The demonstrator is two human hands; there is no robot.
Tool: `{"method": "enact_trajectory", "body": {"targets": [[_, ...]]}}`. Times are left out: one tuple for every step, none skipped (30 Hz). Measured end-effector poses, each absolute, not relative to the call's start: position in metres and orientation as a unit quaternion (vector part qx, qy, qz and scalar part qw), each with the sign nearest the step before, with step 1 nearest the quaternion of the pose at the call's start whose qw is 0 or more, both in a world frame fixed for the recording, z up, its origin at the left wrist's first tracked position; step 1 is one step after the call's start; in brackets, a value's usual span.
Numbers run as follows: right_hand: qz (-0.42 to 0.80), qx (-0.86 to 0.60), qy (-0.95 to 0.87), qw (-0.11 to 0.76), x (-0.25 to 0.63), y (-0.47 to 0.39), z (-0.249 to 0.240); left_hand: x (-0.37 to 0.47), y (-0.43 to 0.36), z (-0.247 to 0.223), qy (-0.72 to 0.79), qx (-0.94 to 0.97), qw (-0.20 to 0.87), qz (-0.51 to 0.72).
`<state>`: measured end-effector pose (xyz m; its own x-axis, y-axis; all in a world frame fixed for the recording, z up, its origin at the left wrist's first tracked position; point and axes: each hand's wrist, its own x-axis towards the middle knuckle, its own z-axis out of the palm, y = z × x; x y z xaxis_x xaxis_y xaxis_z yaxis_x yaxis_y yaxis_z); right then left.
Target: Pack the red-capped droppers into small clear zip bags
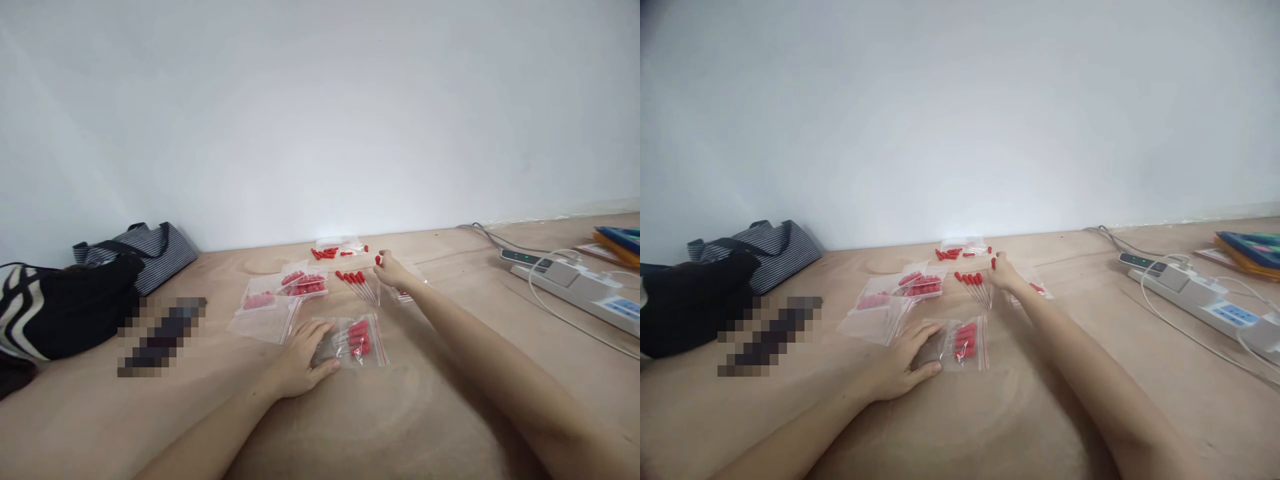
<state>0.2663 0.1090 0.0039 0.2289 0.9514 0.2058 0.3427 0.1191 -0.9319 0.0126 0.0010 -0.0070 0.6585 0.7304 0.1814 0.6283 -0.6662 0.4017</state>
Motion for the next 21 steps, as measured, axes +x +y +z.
{"method": "enact_trajectory", "body": {"targets": [[0.304,-0.590,-0.548,0.509,0.273,0.099,0.003,0.013,0.001,-0.007,0.387,0.894,0.148,0.170],[0.314,-0.585,-0.552,0.504,0.278,0.087,0.001,0.014,0.001,-0.008,0.395,0.891,0.144,0.172],[0.339,-0.568,-0.562,0.497,0.283,0.076,-0.002,0.015,0.001,-0.008,0.402,0.888,0.140,0.174],[0.354,-0.549,-0.562,0.507,0.286,0.064,-0.006,0.016,0.001,-0.008,0.407,0.886,0.138,0.174],[0.360,-0.537,-0.553,0.526,0.287,0.053,-0.012,0.016,0.001,-0.008,0.411,0.884,0.137,0.174],[0.361,-0.537,-0.530,0.547,0.287,0.044,-0.017,0.017,0.000,-0.008,0.414,0.883,0.138,0.172],[0.365,-0.536,-0.506,0.568,0.286,0.036,-0.023,0.018,0.000,-0.008,0.417,0.882,0.138,0.169],[0.368,-0.536,-0.483,0.586,0.283,0.029,-0.028,0.018,0.000,-0.008,0.419,0.881,0.139,0.168],[0.372,-0.536,-0.464,0.599,0.280,0.024,-0.032,0.018,0.000,-0.008,0.421,0.881,0.139,0.166],[0.379,-0.533,-0.453,0.606,0.276,0.021,-0.035,0.019,0.000,-0.007,0.422,0.880,0.140,0.165],[0.386,-0.529,-0.446,0.610,0.273,0.018,-0.037,0.019,0.000,-0.007,0.424,0.880,0.140,0.164],[0.394,-0.525,-0.443,0.611,0.269,0.016,-0.038,0.019,0.000,-0.007,0.425,0.879,0.140,0.163],[0.401,-0.521,-0.440,0.612,0.267,0.014,-0.038,0.019,0.000,-0.006,0.427,0.879,0.140,0.161],[0.409,-0.518,-0.435,0.613,0.264,0.012,-0.038,0.019,0.000,-0.006,0.428,0.878,0.140,0.159],[0.418,-0.516,-0.429,0.612,0.262,0.010,-0.037,0.020,-0.001,-0.005,0.430,0.878,0.139,0.157],[0.429,-0.514,-0.422,0.612,0.260,0.008,-0.036,0.020,-0.001,-0.005,0.431,0.878,0.139,0.155],[0.440,-0.512,-0.412,0.612,0.258,0.005,-0.035,0.020,-0.001,-0.004,0.433,0.877,0.139,0.154],[0.453,-0.508,-0.403,0.611,0.256,0.002,-0.033,0.020,-0.001,-0.004,0.434,0.877,0.139,0.153],[0.465,-0.505,-0.395,0.610,0.254,-0.001,-0.033,0.020,-0.001,-0.004,0.435,0.876,0.139,0.152],[0.476,-0.501,-0.390,0.609,0.253,-0.004,-0.032,0.020,-0.002,-0.003,0.436,0.876,0.140,0.151],[0.485,-0.497,-0.386,0.607,0.251,-0.007,-0.031,0.020,-0.002,-0.003,0.436,0.876,0.140,0.150]]}}
